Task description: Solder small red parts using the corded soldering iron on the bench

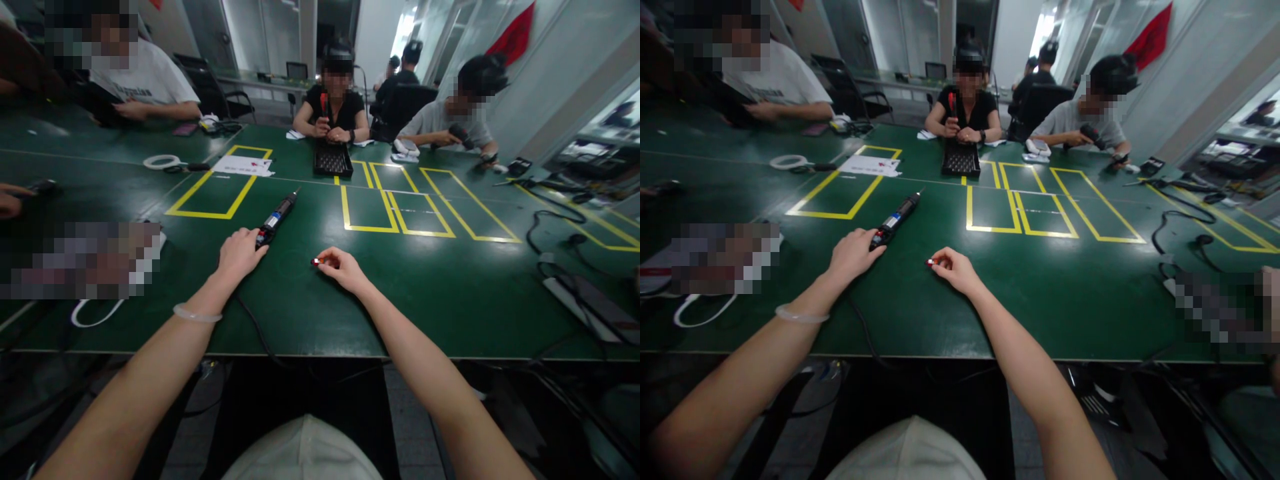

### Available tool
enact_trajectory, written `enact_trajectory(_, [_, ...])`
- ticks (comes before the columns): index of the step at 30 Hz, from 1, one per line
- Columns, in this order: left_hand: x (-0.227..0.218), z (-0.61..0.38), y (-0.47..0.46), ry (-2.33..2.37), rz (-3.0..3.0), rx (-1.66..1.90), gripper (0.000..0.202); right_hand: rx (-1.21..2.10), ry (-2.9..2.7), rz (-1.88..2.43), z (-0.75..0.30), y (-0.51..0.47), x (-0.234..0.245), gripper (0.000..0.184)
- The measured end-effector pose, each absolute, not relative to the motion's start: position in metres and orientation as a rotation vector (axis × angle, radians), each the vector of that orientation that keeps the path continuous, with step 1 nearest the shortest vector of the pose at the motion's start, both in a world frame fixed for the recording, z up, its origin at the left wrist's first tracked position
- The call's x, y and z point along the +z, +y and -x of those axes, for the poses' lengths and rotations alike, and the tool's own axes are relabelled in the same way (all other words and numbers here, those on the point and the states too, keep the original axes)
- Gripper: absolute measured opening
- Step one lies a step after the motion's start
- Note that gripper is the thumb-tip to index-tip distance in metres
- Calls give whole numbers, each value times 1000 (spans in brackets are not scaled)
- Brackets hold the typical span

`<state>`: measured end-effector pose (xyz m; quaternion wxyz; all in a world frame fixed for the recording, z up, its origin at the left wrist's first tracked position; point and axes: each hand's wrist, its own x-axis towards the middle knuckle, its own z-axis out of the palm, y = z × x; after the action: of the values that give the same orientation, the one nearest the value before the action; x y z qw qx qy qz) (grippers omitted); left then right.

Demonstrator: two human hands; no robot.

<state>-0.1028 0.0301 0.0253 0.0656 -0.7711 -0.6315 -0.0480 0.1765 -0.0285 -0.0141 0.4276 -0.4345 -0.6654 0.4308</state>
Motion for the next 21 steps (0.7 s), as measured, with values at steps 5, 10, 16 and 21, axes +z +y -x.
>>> enact_trajectory(5, [24,65,12,-1719,2476,-159,46,960,-1701,1119,-175,-29,-13,22])
enact_trajectory(10, [21,38,-7,-1562,2603,-227,48,786,-1753,1097,-176,-31,-11,23])
enact_trajectory(16, [17,25,-21,-1451,2717,-313,48,467,-1946,1200,-175,-34,-9,10])
enact_trajectory(21, [16,25,-23,-1425,2718,-321,48,301,-2068,1307,-173,-38,-6,6])
